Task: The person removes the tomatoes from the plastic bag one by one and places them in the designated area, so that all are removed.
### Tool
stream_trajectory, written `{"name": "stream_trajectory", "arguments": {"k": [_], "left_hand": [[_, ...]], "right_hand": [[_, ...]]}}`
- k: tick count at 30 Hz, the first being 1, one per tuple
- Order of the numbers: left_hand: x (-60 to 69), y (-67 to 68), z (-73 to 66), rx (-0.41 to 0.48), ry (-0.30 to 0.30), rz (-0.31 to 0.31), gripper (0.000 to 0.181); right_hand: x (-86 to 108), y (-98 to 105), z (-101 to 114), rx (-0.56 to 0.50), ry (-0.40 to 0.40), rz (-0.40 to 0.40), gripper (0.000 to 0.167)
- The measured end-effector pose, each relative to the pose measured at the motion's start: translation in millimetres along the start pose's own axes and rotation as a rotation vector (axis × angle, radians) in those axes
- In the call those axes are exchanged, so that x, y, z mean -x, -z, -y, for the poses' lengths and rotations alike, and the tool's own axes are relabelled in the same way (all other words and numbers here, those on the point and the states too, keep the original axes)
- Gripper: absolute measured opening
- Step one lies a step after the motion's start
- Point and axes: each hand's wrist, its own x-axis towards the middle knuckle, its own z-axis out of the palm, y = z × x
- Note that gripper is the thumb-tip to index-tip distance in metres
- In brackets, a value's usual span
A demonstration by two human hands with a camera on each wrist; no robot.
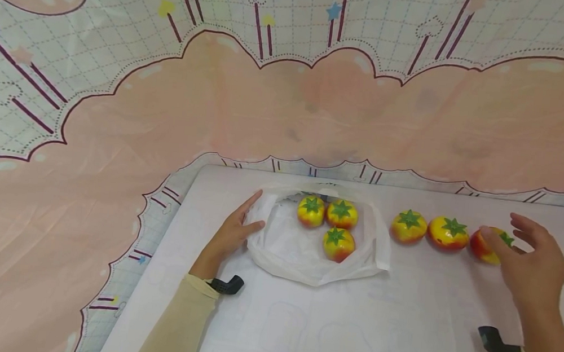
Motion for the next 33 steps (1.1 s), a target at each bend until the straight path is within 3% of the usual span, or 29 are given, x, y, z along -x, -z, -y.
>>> {"name": "stream_trajectory", "arguments": {"k": [5,14,25,33], "left_hand": [[0.1,0.3,-0.4,-0.004,0.004,0.002,0.077],[1.7,0.9,-1.5,-0.010,0.012,0.008,0.077],[0.1,0.4,0.6,0.006,-0.009,0.006,0.076],[0.0,0.0,1.1,0.001,-0.020,0.010,0.076]], "right_hand": [[10.0,-2,11,-0.010,0.022,0.032,0.084],[24.6,-15,25,0.041,0.213,-0.002,0.073],[42.7,-30,39,0.096,0.382,0.068,0.071],[53.3,-39,43,0.034,0.505,0.108,0.060]]}}
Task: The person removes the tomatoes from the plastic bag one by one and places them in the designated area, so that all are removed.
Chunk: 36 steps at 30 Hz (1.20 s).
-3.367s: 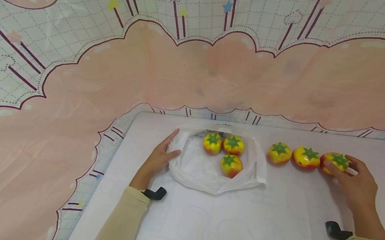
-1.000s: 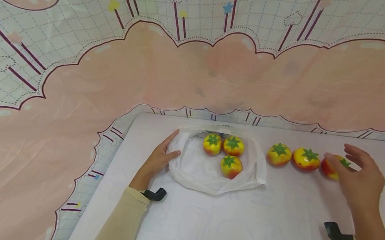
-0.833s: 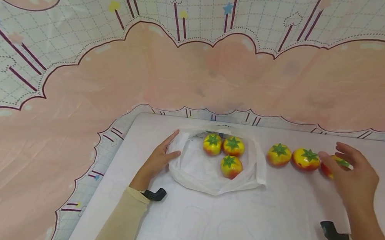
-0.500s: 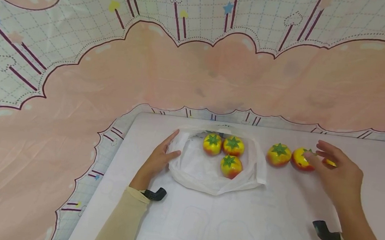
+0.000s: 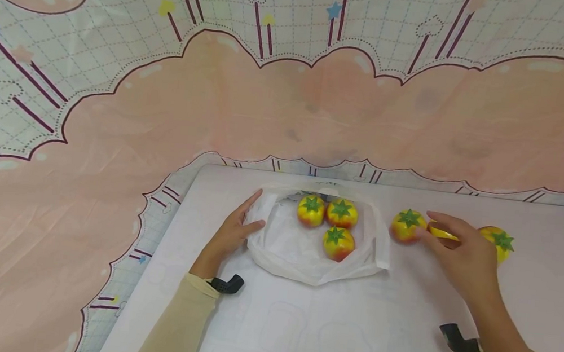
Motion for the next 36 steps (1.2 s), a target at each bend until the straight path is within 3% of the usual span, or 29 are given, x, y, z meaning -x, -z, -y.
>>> {"name": "stream_trajectory", "arguments": {"k": [6,13,36], "left_hand": [[-0.3,0.2,0.0,-0.012,-0.009,0.001,0.077],[-0.9,-0.2,-0.4,-0.009,0.009,-0.001,0.078],[-0.5,-0.4,0.8,0.014,0.024,-0.011,0.076]], "right_hand": [[3.4,-9,9,-0.013,0.039,0.033,0.058],[6.3,-15,18,-0.015,-0.002,0.117,0.067],[7.9,-47,47,-0.043,0.132,0.204,0.064]]}}
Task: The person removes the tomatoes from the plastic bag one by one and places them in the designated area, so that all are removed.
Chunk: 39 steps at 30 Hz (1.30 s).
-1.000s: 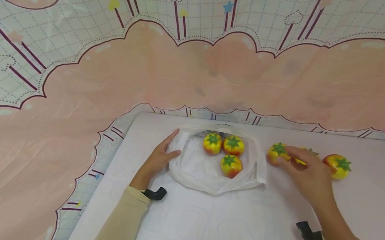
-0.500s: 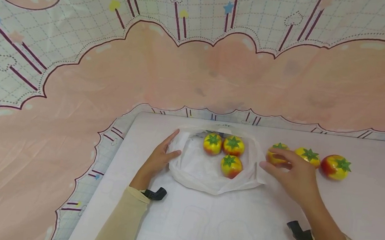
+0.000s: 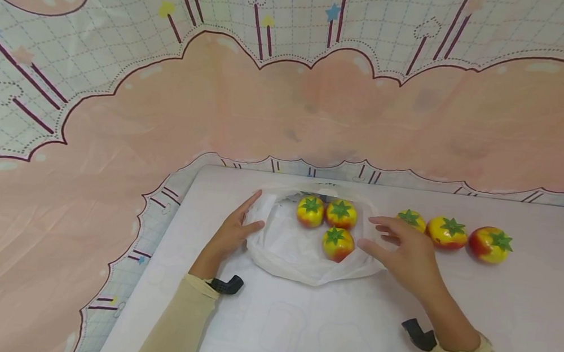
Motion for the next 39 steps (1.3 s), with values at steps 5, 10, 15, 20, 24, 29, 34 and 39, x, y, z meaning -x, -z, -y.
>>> {"name": "stream_trajectory", "arguments": {"k": [5,10,15,20,24,29,34,39], "left_hand": [[-0.5,-0.1,0.2,-0.002,0.003,0.003,0.076],[0.4,0.7,0.3,-0.003,-0.012,0.007,0.078],[2.0,1.8,-1.0,-0.001,-0.027,0.011,0.078],[3.3,1.8,-3.3,-0.004,-0.029,0.013,0.078],[3.1,1.8,-3.1,-0.007,-0.031,0.012,0.078],[2.2,2.1,-1.2,0.001,-0.034,0.015,0.078],[1.8,2.3,-0.9,0.008,-0.036,0.018,0.077],[2.3,1.9,-1.3,0.007,-0.041,0.018,0.077]], "right_hand": [[-3.1,-7,7,-0.001,0.009,0.045,0.065],[-7.0,-13,9,-0.032,0.025,0.097,0.066],[-9.5,-20,12,-0.067,0.027,0.144,0.071],[-11.3,-26,18,-0.079,0.021,0.168,0.068],[-13.0,-31,18,-0.065,0.018,0.173,0.065],[-16.5,-39,14,-0.042,0.050,0.167,0.061],[-19.3,-44,11,-0.007,0.059,0.161,0.060],[-21.7,-49,10,0.020,0.055,0.175,0.062]]}}
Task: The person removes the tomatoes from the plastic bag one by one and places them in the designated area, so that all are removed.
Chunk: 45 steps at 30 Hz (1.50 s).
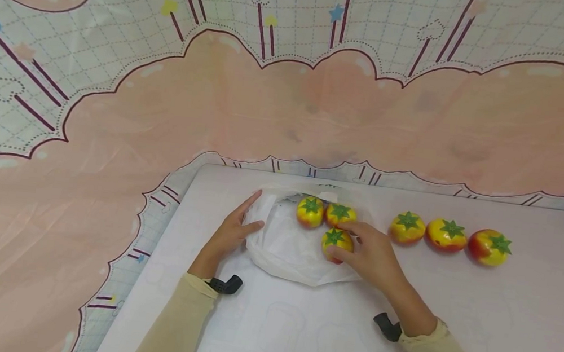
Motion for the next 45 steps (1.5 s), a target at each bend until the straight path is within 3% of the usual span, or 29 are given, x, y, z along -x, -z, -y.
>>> {"name": "stream_trajectory", "arguments": {"k": [15,26,45], "left_hand": [[0.7,-0.2,-1.3,-0.002,-0.011,-0.002,0.078],[1.1,-1.4,-5.5,-0.002,0.015,-0.009,0.078],[-0.7,-2.2,0.6,-0.014,0.009,-0.012,0.077]], "right_hand": [[-5.7,-8,-3,0.020,-0.014,0.030,0.065],[-7.7,-11,-1,0.038,-0.028,0.049,0.068],[-6.8,-12,-5,0.052,-0.042,0.110,0.075]]}}
